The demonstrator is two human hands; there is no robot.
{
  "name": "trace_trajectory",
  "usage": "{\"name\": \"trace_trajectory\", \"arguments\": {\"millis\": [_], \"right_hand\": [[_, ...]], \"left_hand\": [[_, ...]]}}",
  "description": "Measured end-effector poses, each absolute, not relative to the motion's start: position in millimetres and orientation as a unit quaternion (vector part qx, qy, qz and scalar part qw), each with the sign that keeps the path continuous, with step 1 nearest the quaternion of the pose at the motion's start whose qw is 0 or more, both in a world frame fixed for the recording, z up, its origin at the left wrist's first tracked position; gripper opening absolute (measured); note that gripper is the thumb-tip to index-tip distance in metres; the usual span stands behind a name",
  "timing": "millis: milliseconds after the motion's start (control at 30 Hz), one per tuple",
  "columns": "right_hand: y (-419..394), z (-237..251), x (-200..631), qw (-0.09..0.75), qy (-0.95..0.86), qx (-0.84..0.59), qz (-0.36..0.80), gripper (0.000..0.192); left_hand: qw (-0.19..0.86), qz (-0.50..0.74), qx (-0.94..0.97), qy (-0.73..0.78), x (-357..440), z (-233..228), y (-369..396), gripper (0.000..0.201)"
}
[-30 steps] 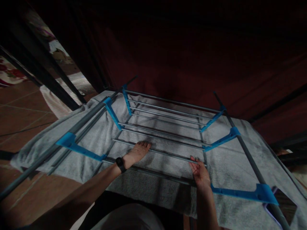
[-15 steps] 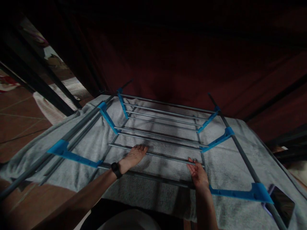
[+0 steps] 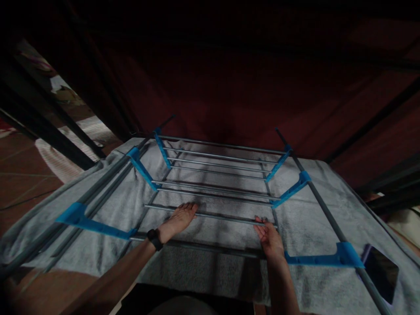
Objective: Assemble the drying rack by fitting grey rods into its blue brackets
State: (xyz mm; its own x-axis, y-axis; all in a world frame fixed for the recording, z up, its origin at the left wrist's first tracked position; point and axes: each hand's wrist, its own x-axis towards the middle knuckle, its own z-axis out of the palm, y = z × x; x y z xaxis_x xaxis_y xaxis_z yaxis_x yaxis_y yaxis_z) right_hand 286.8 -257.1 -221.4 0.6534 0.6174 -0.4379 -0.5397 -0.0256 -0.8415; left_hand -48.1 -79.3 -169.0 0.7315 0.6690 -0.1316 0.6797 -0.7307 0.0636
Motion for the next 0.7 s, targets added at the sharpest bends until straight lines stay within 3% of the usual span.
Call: {"name": "trace_trajectory", "arguments": {"millis": [567,700], "right_hand": [[-272.7,-205.8,257.3,0.687,0.036,-0.588,0.426,0.013],[-278.7,-149.3,225.9,0.647,-0.063,-0.595,0.472,0.037]], "left_hand": [[0.111,-0.051,0.926,0.358,-54.4,-164.6,-70.6,0.037],[0.128,-0.045,0.926,0.353,-56.5,-164.9,-66.7,0.038]]}}
